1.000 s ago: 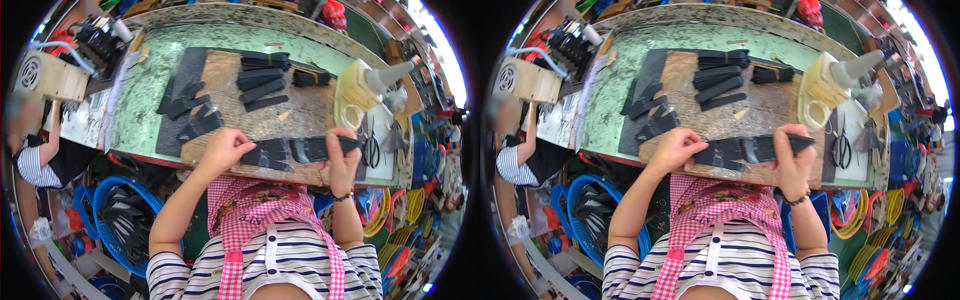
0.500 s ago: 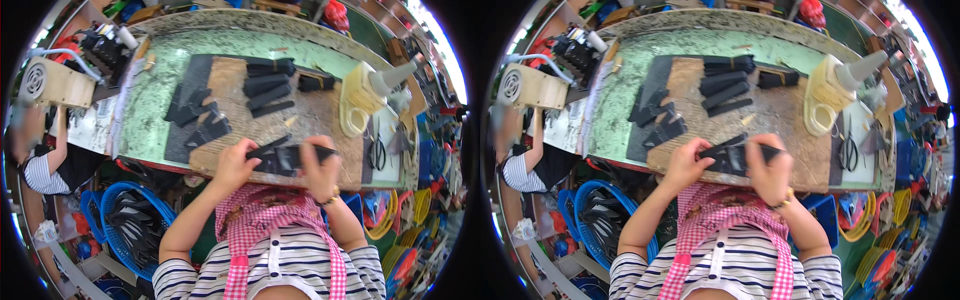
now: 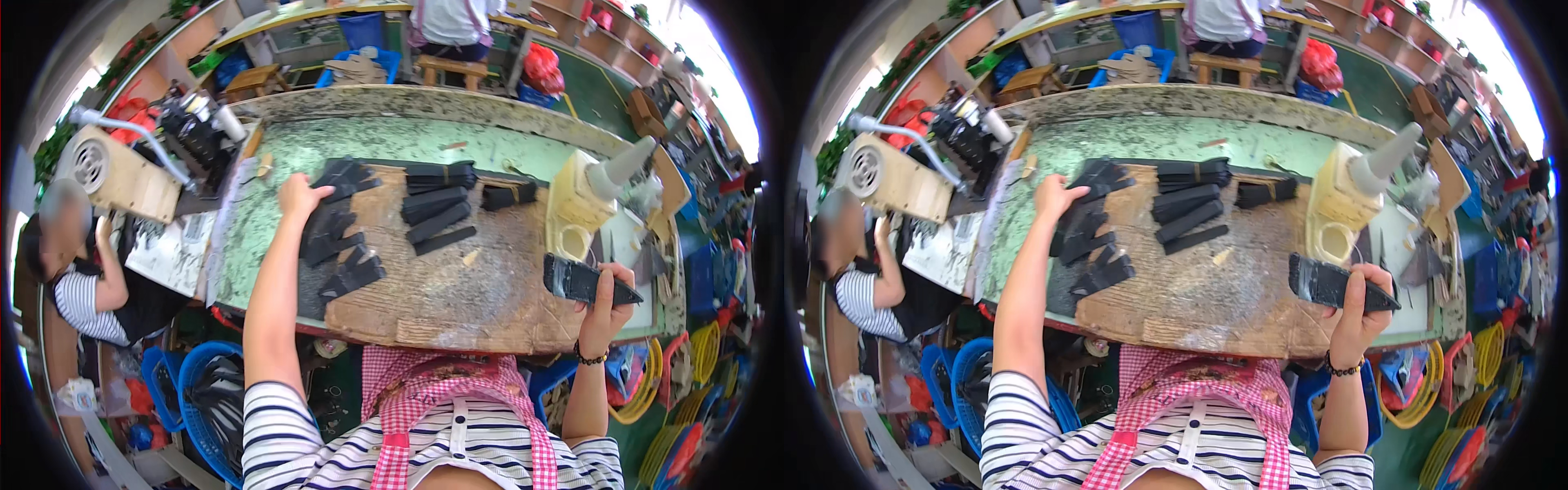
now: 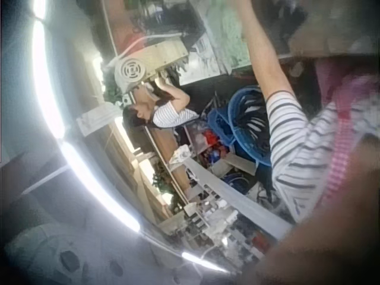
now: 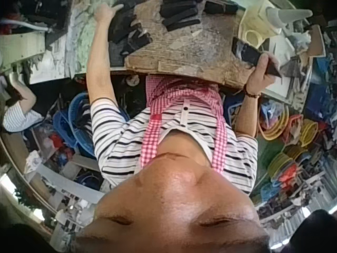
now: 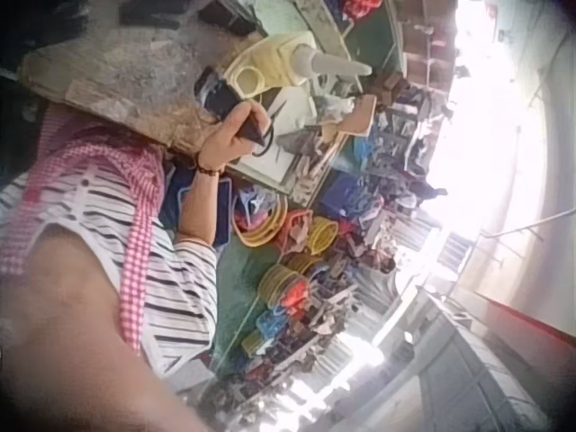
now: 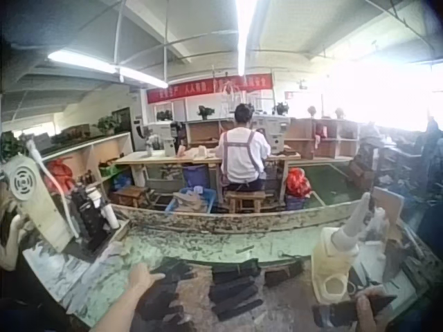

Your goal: The person is applying glue or adhesive to small black shoe components using a brush and then stacking them.

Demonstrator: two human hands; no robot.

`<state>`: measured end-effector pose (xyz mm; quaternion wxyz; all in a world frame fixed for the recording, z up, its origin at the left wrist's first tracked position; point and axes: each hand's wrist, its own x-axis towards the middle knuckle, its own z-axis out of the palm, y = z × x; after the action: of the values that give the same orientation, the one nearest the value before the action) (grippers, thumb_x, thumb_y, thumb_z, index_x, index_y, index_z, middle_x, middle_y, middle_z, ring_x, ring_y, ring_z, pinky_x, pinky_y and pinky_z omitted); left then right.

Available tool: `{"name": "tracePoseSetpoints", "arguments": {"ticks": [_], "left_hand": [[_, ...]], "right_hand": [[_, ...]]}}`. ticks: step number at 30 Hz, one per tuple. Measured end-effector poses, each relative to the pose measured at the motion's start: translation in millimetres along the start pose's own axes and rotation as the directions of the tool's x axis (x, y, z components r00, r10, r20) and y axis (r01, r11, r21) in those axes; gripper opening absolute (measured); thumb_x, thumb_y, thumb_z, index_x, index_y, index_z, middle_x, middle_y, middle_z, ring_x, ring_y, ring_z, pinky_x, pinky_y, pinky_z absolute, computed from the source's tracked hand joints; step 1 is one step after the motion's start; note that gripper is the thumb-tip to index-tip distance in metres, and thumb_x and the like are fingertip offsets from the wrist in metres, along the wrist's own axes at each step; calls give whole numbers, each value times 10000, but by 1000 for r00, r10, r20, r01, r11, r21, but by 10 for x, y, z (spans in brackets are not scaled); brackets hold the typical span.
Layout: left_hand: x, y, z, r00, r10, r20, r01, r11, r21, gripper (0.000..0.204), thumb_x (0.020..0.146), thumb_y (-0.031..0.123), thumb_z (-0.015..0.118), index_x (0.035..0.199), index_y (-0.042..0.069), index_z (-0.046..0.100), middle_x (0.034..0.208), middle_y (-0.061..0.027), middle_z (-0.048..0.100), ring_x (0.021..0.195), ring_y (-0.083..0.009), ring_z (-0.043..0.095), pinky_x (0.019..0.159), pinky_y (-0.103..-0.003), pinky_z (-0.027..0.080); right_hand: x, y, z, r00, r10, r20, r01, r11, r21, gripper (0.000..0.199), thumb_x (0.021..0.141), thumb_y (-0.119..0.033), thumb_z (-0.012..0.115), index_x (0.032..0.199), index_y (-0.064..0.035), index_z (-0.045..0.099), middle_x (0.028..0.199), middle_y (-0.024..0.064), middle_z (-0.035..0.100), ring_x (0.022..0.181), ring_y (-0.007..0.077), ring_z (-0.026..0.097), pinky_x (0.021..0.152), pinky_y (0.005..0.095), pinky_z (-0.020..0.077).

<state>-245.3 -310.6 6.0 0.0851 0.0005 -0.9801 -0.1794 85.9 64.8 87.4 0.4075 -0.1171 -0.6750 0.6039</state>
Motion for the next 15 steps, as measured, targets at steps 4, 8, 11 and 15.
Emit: {"name": "tracePoseSetpoints", "arguments": {"ticks": [4, 8, 11, 15], "left_hand": [[-721, 941, -172, 722, 636, -273, -682, 721, -122, 295, 713, 264, 736, 879, 38, 645, 825, -128, 637, 745, -328, 614, 685, -463, 474], [-1198, 1336, 220, 653, 757, 7, -757, 653, -22, 247, 801, 207, 662, 968, 26, 646, 878, -140, 639, 832, -318, 619, 748, -410, 493], [-1198, 1321, 287, 711, 699, 79, -694, 715, -86, 172, 816, 127, 615, 957, 35, 651, 825, -134, 641, 782, -313, 632, 701, -421, 504], [-1608, 1185, 9, 510, 847, -148, -844, 526, 102, 326, 768, 75, 597, 1073, -39, 608, 936, -140, 636, 832, -285, 624, 740, -382, 504]], "right_hand": [[257, 0, -266, 995, 29, -97, -50, 973, -224, 104, 947, -154, 570, 968, -53, 573, 765, -7, 526, 546, 47, 512, 398, 186, 391], [636, 41, -249, 997, 29, -72, -51, 942, -331, 131, 930, -176, 593, 941, -45, 604, 688, -11, 562, 485, 45, 502, 383, 194, 382], [832, 116, -330, 996, 83, 46, -48, 858, -512, 150, 916, -189, 608, 927, -39, 615, 652, 0, 576, 501, 59, 531, 406, 232, 402], [885, 315, -305, 974, 31, 225, 123, 762, -636, 134, 887, -170, 626, 919, -40, 621, 717, 98, 618, 614, 203, 624, 569, 318, 475]]}}
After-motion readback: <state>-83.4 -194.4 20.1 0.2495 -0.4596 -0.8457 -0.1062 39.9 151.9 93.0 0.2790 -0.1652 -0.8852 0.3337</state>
